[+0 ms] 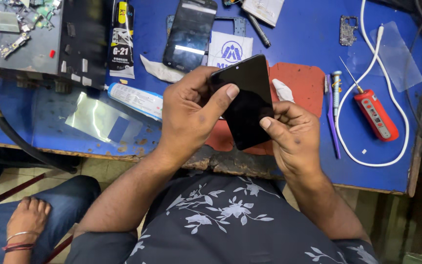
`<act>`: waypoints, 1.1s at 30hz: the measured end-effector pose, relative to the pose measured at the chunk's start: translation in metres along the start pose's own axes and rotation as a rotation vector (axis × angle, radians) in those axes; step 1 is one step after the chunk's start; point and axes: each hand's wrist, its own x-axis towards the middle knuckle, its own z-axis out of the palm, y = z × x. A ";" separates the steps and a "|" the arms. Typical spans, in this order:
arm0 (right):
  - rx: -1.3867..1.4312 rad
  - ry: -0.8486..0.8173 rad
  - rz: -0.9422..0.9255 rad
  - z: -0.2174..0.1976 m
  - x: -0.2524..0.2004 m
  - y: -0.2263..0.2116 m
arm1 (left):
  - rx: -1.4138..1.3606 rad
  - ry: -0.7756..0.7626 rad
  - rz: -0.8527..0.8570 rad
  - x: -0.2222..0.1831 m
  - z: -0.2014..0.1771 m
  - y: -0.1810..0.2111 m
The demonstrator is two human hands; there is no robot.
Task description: The person applies adhesive to a smartphone frame, attaches a screen, wipes the device, and secures it with rubber bands. The work occurs at a cluttered repair bench with tools and spare parts visible.
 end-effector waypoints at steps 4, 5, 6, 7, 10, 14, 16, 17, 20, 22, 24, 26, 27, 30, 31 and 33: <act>0.009 -0.025 0.012 0.002 -0.001 0.000 | 0.032 0.009 0.013 -0.001 -0.001 0.001; 0.019 -0.025 0.015 0.002 -0.001 0.001 | 0.062 0.012 0.018 -0.001 -0.001 0.002; 0.029 -0.027 0.019 0.003 -0.001 0.001 | 0.094 0.016 0.023 -0.002 -0.002 0.002; 0.032 -0.026 0.014 0.003 -0.001 0.002 | 0.111 0.016 0.028 -0.002 -0.003 0.002; 0.034 -0.023 0.016 0.004 -0.001 0.003 | 0.116 0.014 0.035 -0.003 -0.004 0.003; 0.067 -0.047 -0.016 0.007 0.000 0.002 | 0.014 0.031 0.063 -0.007 -0.005 -0.002; 0.078 -0.059 -0.061 0.011 -0.001 0.004 | 0.012 0.076 0.097 -0.009 -0.010 -0.007; 0.071 -0.060 -0.077 0.012 -0.001 0.005 | 0.032 0.112 0.114 -0.009 -0.014 -0.010; 0.085 -0.004 -0.084 0.015 -0.005 0.010 | -0.059 0.202 0.159 -0.014 -0.017 -0.027; 0.080 0.030 -0.100 0.015 -0.006 0.012 | -0.169 0.233 0.181 -0.017 -0.017 -0.039; 0.045 0.044 -0.135 0.015 -0.005 0.011 | -0.279 0.244 0.191 -0.018 -0.019 -0.048; -0.085 0.034 -0.196 0.012 -0.005 0.003 | -0.354 0.192 0.147 -0.015 -0.023 -0.051; -0.151 0.029 -0.226 0.011 -0.006 -0.003 | -0.392 0.166 0.125 -0.014 -0.025 -0.050; -0.601 -0.071 -0.488 0.007 -0.004 -0.027 | -0.236 0.105 0.045 -0.011 -0.029 -0.033; -0.666 -0.073 -0.515 0.008 -0.004 -0.034 | -0.117 0.067 0.118 -0.011 -0.030 -0.024; -0.793 -0.081 -0.567 0.011 -0.002 -0.045 | 0.124 -0.006 0.258 -0.012 -0.031 -0.002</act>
